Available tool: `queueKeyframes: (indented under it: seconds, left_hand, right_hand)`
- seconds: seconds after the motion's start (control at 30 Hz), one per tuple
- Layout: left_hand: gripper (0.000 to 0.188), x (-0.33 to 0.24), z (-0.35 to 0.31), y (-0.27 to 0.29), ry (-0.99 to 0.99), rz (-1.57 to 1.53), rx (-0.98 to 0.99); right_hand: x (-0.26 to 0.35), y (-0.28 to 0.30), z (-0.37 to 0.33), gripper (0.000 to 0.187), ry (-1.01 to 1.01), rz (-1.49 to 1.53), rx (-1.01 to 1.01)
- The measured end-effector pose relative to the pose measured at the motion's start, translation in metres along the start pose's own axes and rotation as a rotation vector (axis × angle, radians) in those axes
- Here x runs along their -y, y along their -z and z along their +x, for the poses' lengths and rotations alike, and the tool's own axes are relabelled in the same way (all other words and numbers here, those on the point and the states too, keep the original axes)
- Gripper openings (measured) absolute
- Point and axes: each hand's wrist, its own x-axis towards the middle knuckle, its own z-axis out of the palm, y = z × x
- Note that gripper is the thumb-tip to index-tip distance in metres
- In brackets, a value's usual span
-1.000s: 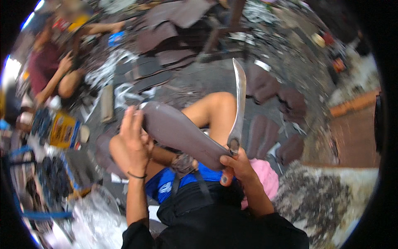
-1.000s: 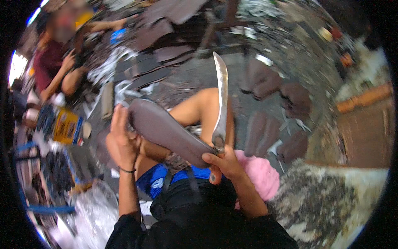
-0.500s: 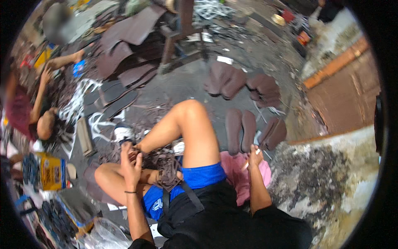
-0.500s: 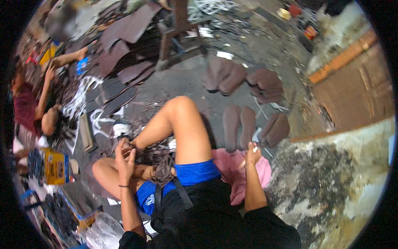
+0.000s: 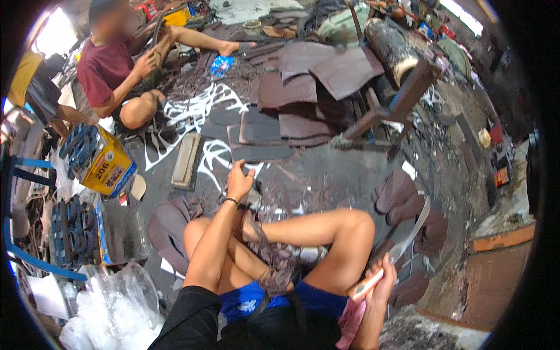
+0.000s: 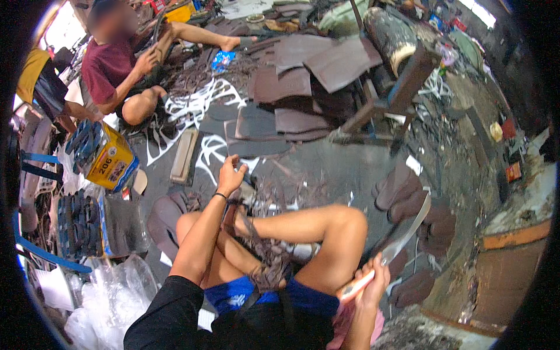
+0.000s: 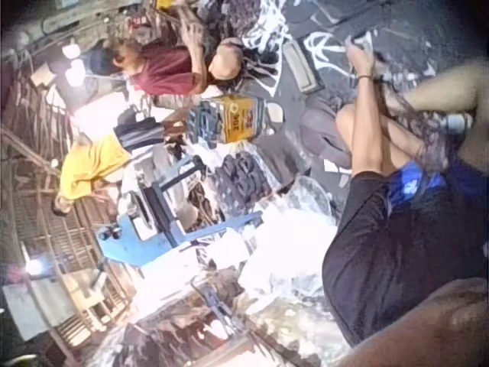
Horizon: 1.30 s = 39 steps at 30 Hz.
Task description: The person sits on the floor and uses a knife to trim the edges of gray shoe soles and straps. They repeatedly cut along the edges, flip the pieces, and place trimmed parts aside.
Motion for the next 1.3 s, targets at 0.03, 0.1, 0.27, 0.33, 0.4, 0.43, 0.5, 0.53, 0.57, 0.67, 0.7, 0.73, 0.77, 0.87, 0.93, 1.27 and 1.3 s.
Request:
queueKeyframes:
  seconds: [0.03, 0.1, 0.27, 0.33, 0.4, 0.43, 0.5, 0.53, 0.57, 0.67, 0.7, 0.73, 0.77, 0.87, 0.93, 1.27, 1.3]
  left_hand:
    - [0.051, 0.007, 0.019, -0.008, 0.024, -0.004, -0.024]
    - [0.052, 0.014, 0.051, -0.025, 0.002, -0.019, -0.081]
    - [0.053, -0.129, 0.126, -0.090, -0.212, -0.378, -0.096]
    - [0.070, -0.173, 0.163, -0.104, 0.089, -0.705, 0.256]
    - [0.080, -0.233, 0.168, -0.124, 0.363, -1.001, 0.490]
    - [0.082, -0.254, 0.170, -0.134, 0.368, -1.104, 0.536]
    - [0.081, -0.288, 0.166, -0.152, 0.280, -1.275, 0.527]
    - [0.076, -0.298, 0.163, -0.159, 0.185, -1.341, 0.460]
    - [0.067, -0.302, 0.163, -0.167, 0.201, -1.385, 0.369]
    - [0.067, -0.247, 0.220, -0.162, 0.210, -0.846, 0.176]
    - [0.064, -0.253, 0.210, -0.165, 0.147, -0.642, -0.266]
    - [0.061, -0.250, 0.216, -0.165, 0.141, -0.502, -0.412]
    - [0.064, -0.240, 0.238, -0.156, 0.120, -0.318, -0.510]
    - [0.099, -0.227, 0.282, -0.135, 0.228, -0.353, -0.335]
    - [0.104, -0.218, 0.306, -0.124, 0.327, -0.581, -0.183]
    - [0.088, -0.141, 0.153, -0.077, 0.379, -1.076, 0.027]
    - [0.089, -0.112, 0.117, -0.062, 0.376, -1.021, 0.074]
  right_hand:
    - [0.003, -0.008, -0.002, 0.017, -0.013, -0.003, -0.021]
    - [0.009, -0.010, -0.002, 0.018, -0.032, 0.001, -0.055]
    - [0.014, 0.001, 0.007, 0.019, 0.003, -0.011, -0.182]
    - [0.009, -0.004, 0.021, 0.016, -0.063, 0.020, -0.123]
    - [0.008, -0.012, 0.026, 0.016, -0.080, 0.010, -0.116]
    - [0.007, -0.015, 0.028, 0.015, -0.087, 0.021, -0.105]
    - [0.012, -0.026, 0.024, 0.015, -0.089, 0.011, -0.094]
    - [0.013, -0.028, 0.024, 0.015, -0.086, 0.001, -0.094]
    - [0.014, -0.029, 0.022, 0.016, -0.082, 0.037, -0.081]
    - [0.021, -0.047, 0.015, 0.017, -0.124, -0.064, -0.061]
    - [0.024, -0.040, 0.012, 0.016, -0.086, -0.075, -0.077]
    - [0.027, -0.037, 0.006, 0.014, -0.062, -0.124, -0.132]
    - [0.029, -0.035, 0.004, 0.013, -0.053, -0.159, -0.136]
    - [0.022, -0.003, 0.013, 0.012, -0.007, -0.312, -0.169]
    - [0.022, -0.004, 0.020, 0.015, -0.025, -0.290, -0.173]
    - [0.007, -0.030, 0.022, 0.008, 0.017, -0.243, -0.107]
    - [0.006, -0.031, 0.023, 0.006, 0.000, -0.232, -0.093]
